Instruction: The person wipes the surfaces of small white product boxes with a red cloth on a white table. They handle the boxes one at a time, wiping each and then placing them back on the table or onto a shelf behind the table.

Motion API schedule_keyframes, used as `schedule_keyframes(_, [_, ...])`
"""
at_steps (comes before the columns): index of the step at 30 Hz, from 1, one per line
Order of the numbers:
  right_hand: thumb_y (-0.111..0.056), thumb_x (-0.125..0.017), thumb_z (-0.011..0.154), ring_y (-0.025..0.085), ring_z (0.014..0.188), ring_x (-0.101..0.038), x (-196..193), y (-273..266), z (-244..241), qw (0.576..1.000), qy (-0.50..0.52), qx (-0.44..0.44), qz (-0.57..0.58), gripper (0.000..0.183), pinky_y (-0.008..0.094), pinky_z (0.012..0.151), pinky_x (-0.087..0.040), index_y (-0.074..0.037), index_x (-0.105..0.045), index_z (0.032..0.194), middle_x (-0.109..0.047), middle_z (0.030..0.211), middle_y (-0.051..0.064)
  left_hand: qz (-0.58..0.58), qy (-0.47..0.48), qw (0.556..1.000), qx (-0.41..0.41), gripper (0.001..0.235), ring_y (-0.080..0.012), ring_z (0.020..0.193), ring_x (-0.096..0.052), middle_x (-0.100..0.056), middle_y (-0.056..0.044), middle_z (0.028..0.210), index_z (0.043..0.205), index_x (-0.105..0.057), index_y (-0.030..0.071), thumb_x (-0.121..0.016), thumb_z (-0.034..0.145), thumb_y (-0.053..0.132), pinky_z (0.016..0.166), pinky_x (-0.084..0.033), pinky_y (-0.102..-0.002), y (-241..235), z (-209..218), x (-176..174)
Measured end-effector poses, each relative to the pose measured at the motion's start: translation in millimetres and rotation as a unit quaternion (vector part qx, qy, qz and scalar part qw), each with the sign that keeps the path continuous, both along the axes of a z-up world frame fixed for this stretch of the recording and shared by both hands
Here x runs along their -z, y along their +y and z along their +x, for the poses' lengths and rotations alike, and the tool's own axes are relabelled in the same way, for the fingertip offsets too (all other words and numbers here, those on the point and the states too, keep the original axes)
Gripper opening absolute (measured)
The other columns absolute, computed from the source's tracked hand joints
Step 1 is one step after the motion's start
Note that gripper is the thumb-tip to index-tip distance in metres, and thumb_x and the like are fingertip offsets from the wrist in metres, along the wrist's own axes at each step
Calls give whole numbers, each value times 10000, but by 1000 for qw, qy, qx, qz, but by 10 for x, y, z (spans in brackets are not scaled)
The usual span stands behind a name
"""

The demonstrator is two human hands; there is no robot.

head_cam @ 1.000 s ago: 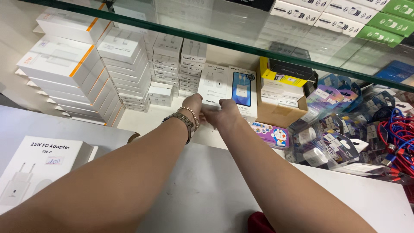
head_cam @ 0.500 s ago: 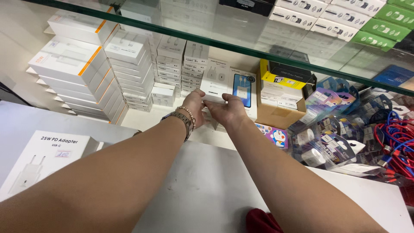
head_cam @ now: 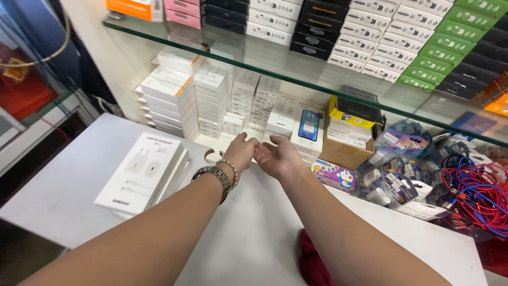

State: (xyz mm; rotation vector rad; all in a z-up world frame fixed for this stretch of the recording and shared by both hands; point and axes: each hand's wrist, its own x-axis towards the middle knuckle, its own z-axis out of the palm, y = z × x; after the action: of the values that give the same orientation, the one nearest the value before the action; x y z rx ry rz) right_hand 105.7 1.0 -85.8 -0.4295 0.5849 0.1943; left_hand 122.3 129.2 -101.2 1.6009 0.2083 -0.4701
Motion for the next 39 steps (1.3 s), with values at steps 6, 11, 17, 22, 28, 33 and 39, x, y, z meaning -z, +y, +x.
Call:
schedule_keyframes(6, [-221,-362,1064,422,1344,-542,-376,570,-504,987,-23,-118,-109,508,491,1100,-519,-23,-240,1515,-455,1497,258,237,-153,955,-97,613,-333,1212,-647,-663,-181,1292,1422,-540,69,-602,878,344,1048,-485,-413,689,-566,-208])
schedule_keyframes(11, [-223,-399,1044,444,1369,-504,-418,1042,-727,958,-41,-233,-164,532,510,1106,-501,10,-328,1517,-467,1527,245,391,-176,887,-171,558,-332,1346,-544,-617,-147,1385,1368,-601,114,-676,858,328,1126,-421,-448,1255,-1027,-457])
schedule_keyframes(17, [-299,-430,1059,472,1414,-442,-361,1352,-872,935,-26,-289,-202,561,515,1147,-442,19,-325,1508,-415,1570,259,549,-76,821,-136,1076,-389,1367,-449,-524,-230,1407,1432,-432,-7,-907,647,555,1136,-366,-454,1958,-1260,-555])
schedule_keyframes(22, [-311,-551,1032,439,1405,-437,-289,1436,-822,905,-51,-341,-248,608,487,1149,-459,0,-335,1507,-404,1557,240,521,-85,836,-146,1053,-368,1341,-493,-550,-233,1366,1380,-486,-10,-920,608,559,1155,-391,-427,1931,-1348,-675])
schedule_keyframes(28, [-191,-596,987,264,1043,-608,-111,1166,-772,908,-89,-293,-287,344,416,984,-555,16,-570,1261,-607,1199,150,456,-140,872,-106,1028,-375,1289,-508,-544,-215,1335,1377,-502,25,-910,593,550,1066,-460,-424,1390,-1594,-874])
schedule_keyframes(33, [-146,-570,991,210,935,-613,-221,429,-1088,914,-19,-231,-332,252,391,886,-538,-11,-592,1202,-629,1122,117,249,-39,967,18,980,-300,1141,-688,-692,-187,1215,1356,-630,15,-692,728,764,990,-552,-406,1081,-1351,-821])
schedule_keyframes(39, [-304,-593,949,200,1122,-597,-536,-166,-1756,895,-80,-249,-362,490,390,998,-470,-104,-609,1396,-663,1270,85,-297,140,943,56,614,-258,1204,-701,-709,-109,1352,1393,-587,84,-605,897,445,1012,-567,-446,620,-1268,-472])
